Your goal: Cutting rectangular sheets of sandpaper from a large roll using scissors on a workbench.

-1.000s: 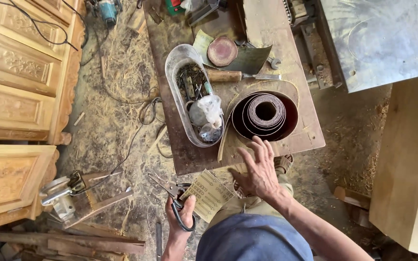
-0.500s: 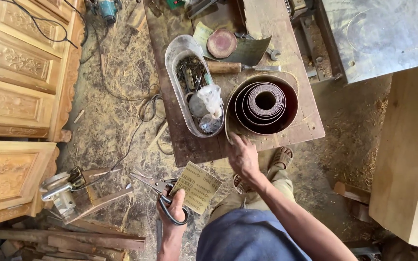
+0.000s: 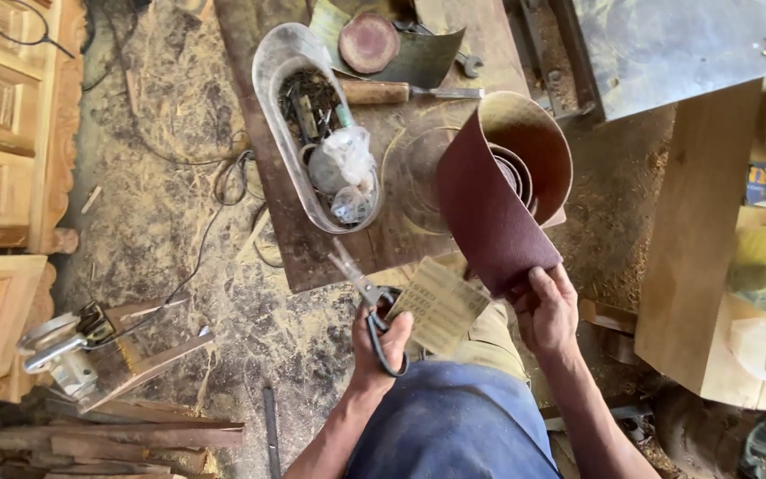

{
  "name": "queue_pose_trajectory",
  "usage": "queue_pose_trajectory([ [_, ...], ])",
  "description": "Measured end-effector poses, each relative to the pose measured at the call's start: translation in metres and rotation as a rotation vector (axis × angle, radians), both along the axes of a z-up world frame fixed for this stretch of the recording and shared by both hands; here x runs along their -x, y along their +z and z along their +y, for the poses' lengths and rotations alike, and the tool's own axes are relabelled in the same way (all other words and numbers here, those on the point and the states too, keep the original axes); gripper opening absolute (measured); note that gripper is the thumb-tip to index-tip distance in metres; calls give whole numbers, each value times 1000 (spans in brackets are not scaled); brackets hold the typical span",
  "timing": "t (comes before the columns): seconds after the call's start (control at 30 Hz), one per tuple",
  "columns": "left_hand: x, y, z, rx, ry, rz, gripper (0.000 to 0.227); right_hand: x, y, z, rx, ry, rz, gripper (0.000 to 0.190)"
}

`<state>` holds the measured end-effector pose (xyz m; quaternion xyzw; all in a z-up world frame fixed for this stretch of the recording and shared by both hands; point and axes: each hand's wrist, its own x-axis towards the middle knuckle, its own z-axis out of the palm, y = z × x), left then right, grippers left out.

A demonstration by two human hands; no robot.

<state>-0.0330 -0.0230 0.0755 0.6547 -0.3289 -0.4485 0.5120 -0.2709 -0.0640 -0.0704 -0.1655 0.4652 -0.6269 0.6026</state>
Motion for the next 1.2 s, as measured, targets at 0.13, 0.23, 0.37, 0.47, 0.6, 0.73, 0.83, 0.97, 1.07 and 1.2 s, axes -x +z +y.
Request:
queue_pose_trajectory([
  [0.13, 6, -56, -3, -5, -60, -34, 40, 4, 17, -25, -12, 139, 376, 13],
  [0.23, 9, -16, -26, 75, -57, 63, 28, -2, 45, -56, 390, 318, 901, 14],
  [0.37, -6, -14, -27, 68, -6, 21, 25, -6, 46, -101, 584, 531, 848, 30],
  [0.47, -18, -33, -16, 63, 29, 10, 25, 13, 61, -145, 578, 685, 944, 29],
  [0.6, -23, -26, -6, 1, 33, 5, 28, 42, 38, -168, 451, 556, 1191, 12],
  [0.73, -20, -52, 5, -53, 49, -13, 28, 14, 86, -71, 226, 544, 939, 13],
  [0.83, -16, -75, 10, -50, 11, -30, 27, 5, 25, -15, 16, 532, 532, 13],
  [0.97, -2, -98, 4, -55, -106, -65, 35, -15, -8, 29, -154, 374, 38, 36],
  [1.07, -4, -100, -3, -9, -179, -177, 36, -23, 25, 26, -180, 324, -60, 39],
  [1.2, -6, -88, -11, 61, -217, -413, 37, -25, 77, 13, -106, 373, -60, 34],
])
